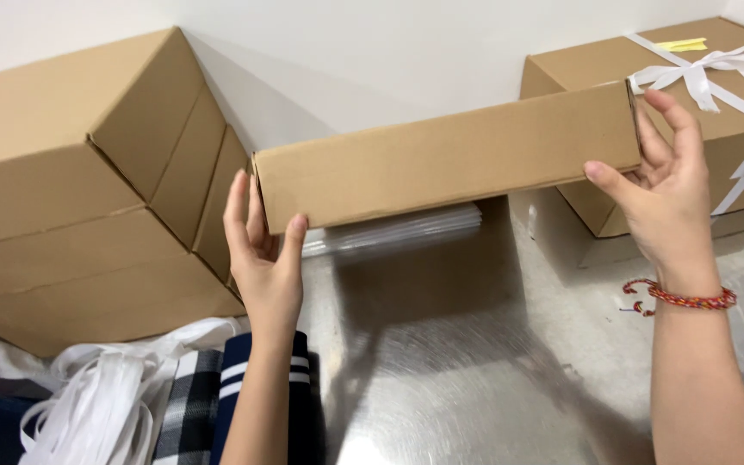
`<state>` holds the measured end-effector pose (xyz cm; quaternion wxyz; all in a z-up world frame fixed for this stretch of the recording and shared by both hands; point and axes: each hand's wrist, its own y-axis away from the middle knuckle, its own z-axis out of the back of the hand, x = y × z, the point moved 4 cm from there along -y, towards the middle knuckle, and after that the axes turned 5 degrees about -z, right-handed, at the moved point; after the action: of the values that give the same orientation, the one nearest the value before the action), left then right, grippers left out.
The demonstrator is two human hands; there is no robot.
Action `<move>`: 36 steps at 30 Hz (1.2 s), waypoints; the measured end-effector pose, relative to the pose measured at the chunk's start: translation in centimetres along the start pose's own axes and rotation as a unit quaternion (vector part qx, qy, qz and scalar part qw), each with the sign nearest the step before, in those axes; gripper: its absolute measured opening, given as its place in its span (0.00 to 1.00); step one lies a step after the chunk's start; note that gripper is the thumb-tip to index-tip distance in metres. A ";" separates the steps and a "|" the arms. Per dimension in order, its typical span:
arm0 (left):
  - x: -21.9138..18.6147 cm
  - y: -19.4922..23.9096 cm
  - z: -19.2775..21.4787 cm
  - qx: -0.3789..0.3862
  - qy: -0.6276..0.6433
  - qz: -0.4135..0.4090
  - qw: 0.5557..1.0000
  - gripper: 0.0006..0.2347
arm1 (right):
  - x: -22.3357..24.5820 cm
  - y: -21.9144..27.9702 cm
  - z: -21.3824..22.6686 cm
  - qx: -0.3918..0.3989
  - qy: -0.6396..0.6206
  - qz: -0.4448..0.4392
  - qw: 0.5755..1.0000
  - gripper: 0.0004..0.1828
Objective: The person places a plastic-wrapped item into a cardboard box, closes the lid, and then ties a white ribbon around the box. They form a neat bow on top to complete the packaging.
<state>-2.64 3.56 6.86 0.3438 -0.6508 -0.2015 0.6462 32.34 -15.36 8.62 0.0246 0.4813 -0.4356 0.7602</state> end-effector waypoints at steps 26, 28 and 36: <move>11.3 3.7 1.7 0.074 0.087 0.523 0.845 0.45 | -9.1 2.1 3.1 0.171 0.075 -0.476 0.860 0.32; 12.2 4.1 1.5 0.072 0.083 0.532 0.840 0.43 | -7.2 2.7 1.2 0.164 0.105 -0.529 0.826 0.30; 13.7 5.1 0.6 0.116 0.024 0.498 0.859 0.34 | -7.2 3.0 -1.4 0.220 0.243 -0.512 0.794 0.36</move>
<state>-3.03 9.84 -6.34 0.0540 -0.6353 0.2336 0.7341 33.89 -13.50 1.05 0.4086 0.4257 0.0732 0.8040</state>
